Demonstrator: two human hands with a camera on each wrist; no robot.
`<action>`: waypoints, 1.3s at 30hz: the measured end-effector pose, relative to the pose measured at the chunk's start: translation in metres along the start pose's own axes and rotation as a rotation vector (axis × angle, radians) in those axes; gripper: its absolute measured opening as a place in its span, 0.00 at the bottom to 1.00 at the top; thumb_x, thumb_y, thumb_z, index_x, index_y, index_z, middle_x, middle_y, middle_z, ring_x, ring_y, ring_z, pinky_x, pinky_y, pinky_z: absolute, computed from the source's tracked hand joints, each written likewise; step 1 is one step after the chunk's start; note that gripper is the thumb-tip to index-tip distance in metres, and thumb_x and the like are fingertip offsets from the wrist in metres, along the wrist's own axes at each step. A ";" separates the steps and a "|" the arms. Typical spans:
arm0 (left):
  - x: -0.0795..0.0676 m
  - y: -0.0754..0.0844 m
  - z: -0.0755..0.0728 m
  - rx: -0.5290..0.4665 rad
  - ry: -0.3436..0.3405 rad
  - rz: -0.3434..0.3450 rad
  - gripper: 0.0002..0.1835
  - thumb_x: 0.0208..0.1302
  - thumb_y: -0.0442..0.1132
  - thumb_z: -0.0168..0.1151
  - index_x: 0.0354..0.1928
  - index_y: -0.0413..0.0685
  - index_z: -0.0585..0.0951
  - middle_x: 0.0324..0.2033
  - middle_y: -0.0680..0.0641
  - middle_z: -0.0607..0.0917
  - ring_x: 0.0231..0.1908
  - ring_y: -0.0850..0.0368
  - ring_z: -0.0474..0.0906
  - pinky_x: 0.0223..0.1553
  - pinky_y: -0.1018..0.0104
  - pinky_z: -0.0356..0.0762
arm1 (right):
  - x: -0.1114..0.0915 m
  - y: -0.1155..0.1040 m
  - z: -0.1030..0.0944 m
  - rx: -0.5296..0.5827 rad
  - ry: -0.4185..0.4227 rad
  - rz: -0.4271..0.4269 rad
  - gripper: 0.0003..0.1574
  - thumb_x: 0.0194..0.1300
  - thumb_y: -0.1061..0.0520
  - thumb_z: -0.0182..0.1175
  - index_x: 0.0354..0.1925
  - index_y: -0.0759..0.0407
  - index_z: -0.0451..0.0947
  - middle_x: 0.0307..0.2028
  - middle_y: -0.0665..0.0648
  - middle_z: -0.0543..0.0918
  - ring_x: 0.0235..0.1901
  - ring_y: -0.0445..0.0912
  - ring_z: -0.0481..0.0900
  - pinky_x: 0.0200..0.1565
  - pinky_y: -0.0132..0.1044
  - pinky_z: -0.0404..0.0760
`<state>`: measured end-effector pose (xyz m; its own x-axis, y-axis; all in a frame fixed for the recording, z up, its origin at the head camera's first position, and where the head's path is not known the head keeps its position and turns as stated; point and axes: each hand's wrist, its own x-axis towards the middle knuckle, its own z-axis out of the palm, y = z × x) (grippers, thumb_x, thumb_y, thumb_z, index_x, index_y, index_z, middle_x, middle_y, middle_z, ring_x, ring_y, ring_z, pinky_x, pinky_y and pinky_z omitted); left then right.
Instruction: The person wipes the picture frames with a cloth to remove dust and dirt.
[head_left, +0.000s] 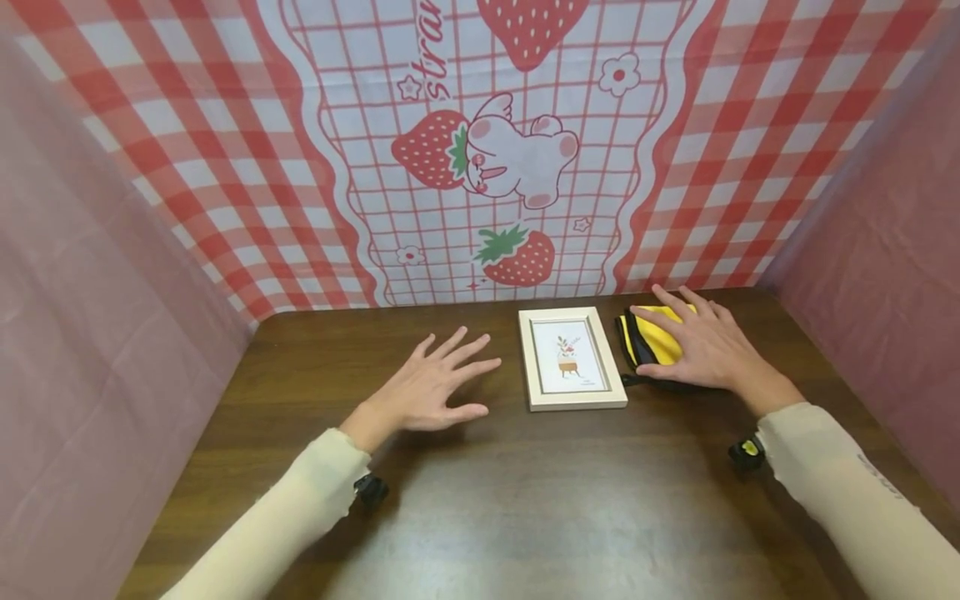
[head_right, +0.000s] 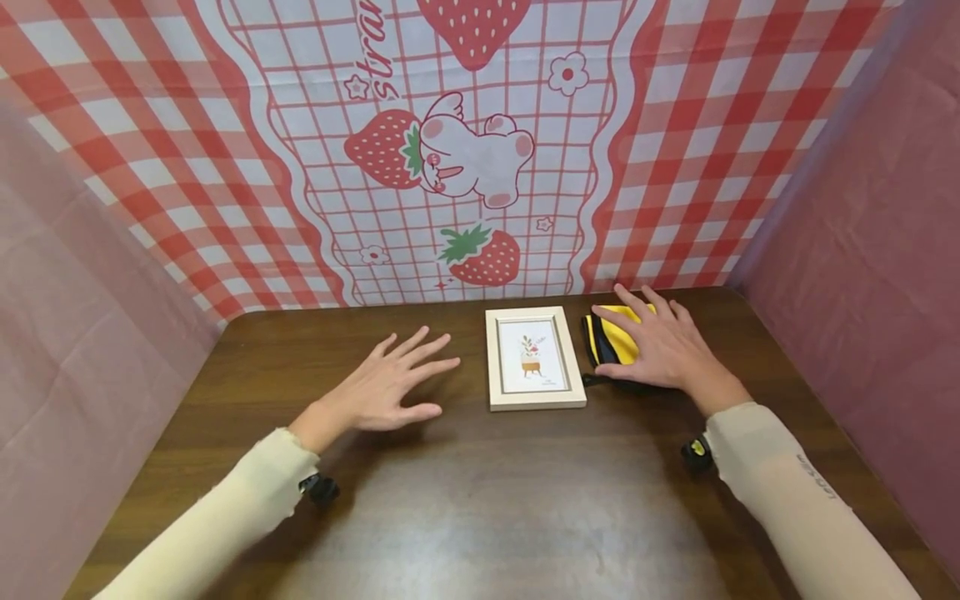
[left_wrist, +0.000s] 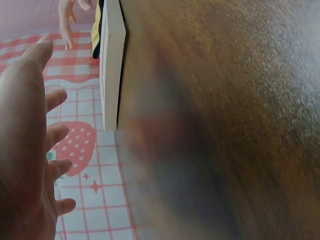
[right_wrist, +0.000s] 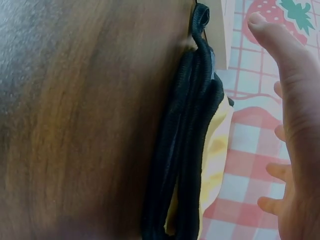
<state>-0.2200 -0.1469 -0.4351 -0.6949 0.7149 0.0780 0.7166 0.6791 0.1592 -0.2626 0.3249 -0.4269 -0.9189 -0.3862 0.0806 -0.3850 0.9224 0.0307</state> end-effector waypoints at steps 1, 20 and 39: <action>0.001 0.000 0.001 0.001 -0.001 0.004 0.42 0.79 0.71 0.57 0.88 0.65 0.67 0.93 0.48 0.57 0.92 0.35 0.49 0.84 0.16 0.53 | 0.000 0.001 0.000 0.001 -0.002 0.002 0.66 0.61 0.22 0.74 0.88 0.41 0.63 0.91 0.68 0.56 0.84 0.77 0.56 0.73 0.87 0.66; 0.027 0.006 0.024 -0.126 -0.038 -0.028 0.43 0.78 0.72 0.60 0.89 0.69 0.65 0.93 0.50 0.57 0.92 0.33 0.48 0.85 0.15 0.46 | -0.001 -0.001 0.009 0.082 -0.041 0.027 0.66 0.62 0.23 0.74 0.88 0.42 0.62 0.91 0.68 0.53 0.85 0.78 0.55 0.74 0.87 0.64; 0.053 0.021 0.047 -0.464 0.044 -0.179 0.38 0.80 0.67 0.60 0.86 0.65 0.71 0.92 0.49 0.60 0.93 0.33 0.46 0.84 0.13 0.42 | -0.006 0.001 0.016 0.100 -0.101 0.050 0.67 0.63 0.19 0.71 0.88 0.42 0.61 0.92 0.68 0.52 0.86 0.79 0.50 0.75 0.89 0.61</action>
<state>-0.2386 -0.0867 -0.4737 -0.8136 0.5792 0.0497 0.4901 0.6374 0.5946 -0.2592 0.3277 -0.4434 -0.9392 -0.3428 -0.0214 -0.3406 0.9375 -0.0709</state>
